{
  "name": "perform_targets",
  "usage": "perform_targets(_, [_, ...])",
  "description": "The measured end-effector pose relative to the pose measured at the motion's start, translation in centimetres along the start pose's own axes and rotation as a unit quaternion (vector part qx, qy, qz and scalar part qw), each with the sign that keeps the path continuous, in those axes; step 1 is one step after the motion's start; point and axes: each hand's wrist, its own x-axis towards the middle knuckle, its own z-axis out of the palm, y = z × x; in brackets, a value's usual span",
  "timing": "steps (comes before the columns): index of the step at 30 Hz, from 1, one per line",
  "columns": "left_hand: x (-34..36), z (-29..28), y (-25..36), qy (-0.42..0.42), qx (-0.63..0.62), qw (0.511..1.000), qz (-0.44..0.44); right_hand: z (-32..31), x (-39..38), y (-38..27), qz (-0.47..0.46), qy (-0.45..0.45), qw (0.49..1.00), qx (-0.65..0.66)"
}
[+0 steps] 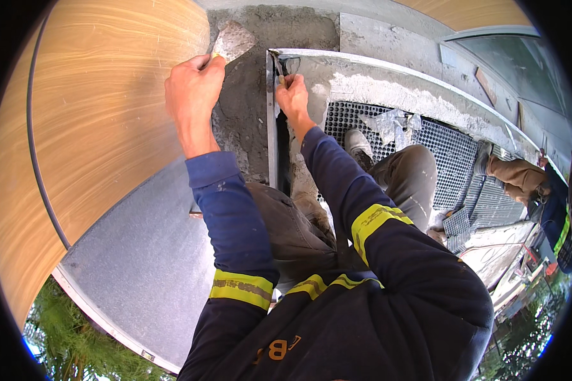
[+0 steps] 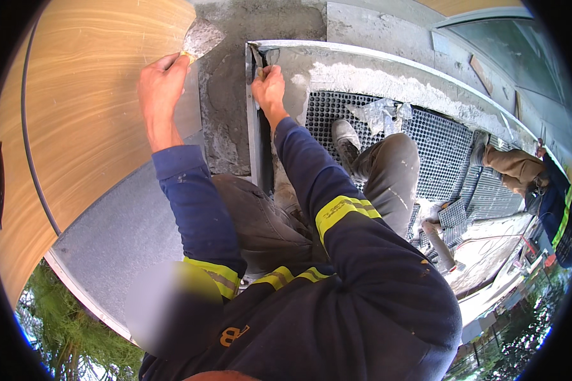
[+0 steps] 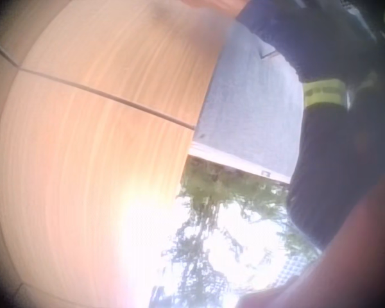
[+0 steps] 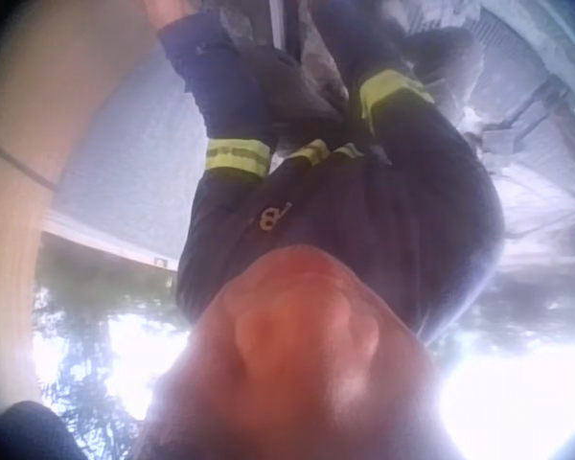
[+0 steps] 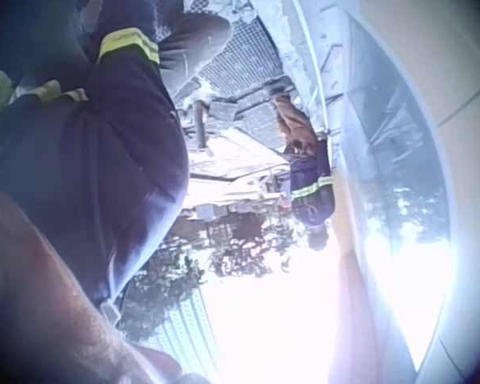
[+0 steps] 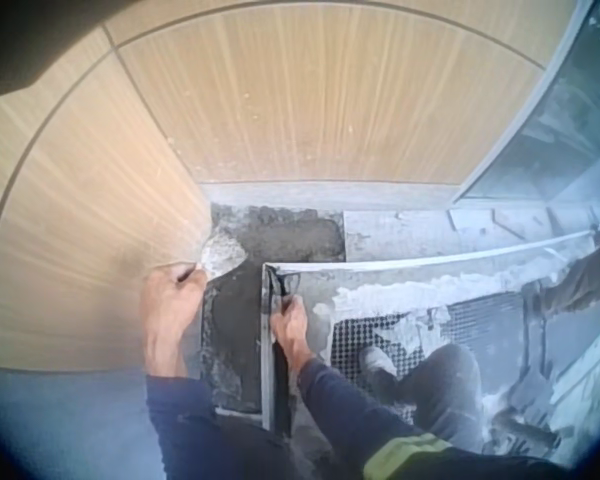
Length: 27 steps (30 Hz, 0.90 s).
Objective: The person uses a trowel and a smaller tool to scoop and spread mortar onto a curved concrete structure. They repeatedly transfer mortar from a pile to the surface, smoothing and leveling it along the edge of the structure.
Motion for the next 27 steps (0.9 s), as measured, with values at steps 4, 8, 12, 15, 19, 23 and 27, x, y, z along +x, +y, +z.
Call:
perform_targets(4, [0.2, 0.3, 0.0, -0.003, 0.003, 1.0, 0.003, -0.2, 0.3, -0.1, 0.0, -0.016, 1.0, -0.006])
perform_targets(8, [-0.1, 0.2, 0.5, -0.014, 0.004, 1.0, -0.007, -0.8, 0.1, -0.8, 0.01, -0.029, 0.999, -0.016])
perform_targets(12, [0.0, -0.1, 0.2, -0.015, -0.01, 1.0, -0.005, -1.9, 0.0, -0.9, 0.034, -0.067, 0.997, 0.004])
perform_targets(15, [0.2, 0.5, 0.5, -0.008, -0.015, 1.0, 0.02, -3.2, 0.9, 0.5, 0.007, -0.074, 0.997, 0.023])
perform_targets(19, [0.4, 0.5, -0.5, 0.02, -0.023, 0.999, 0.027, -5.8, 1.7, 0.0, -0.057, -0.103, 0.992, -0.039])
perform_targets(23, [-0.2, -0.4, 0.0, 0.029, -0.042, 0.999, 0.016, -7.7, 3.3, -2.7, -0.11, -0.095, 0.971, -0.192])
perform_targets(27, [-0.5, -0.6, 0.5, 0.034, -0.05, 0.998, 0.009, -8.7, 5.6, -2.8, -0.179, -0.124, 0.904, -0.369])
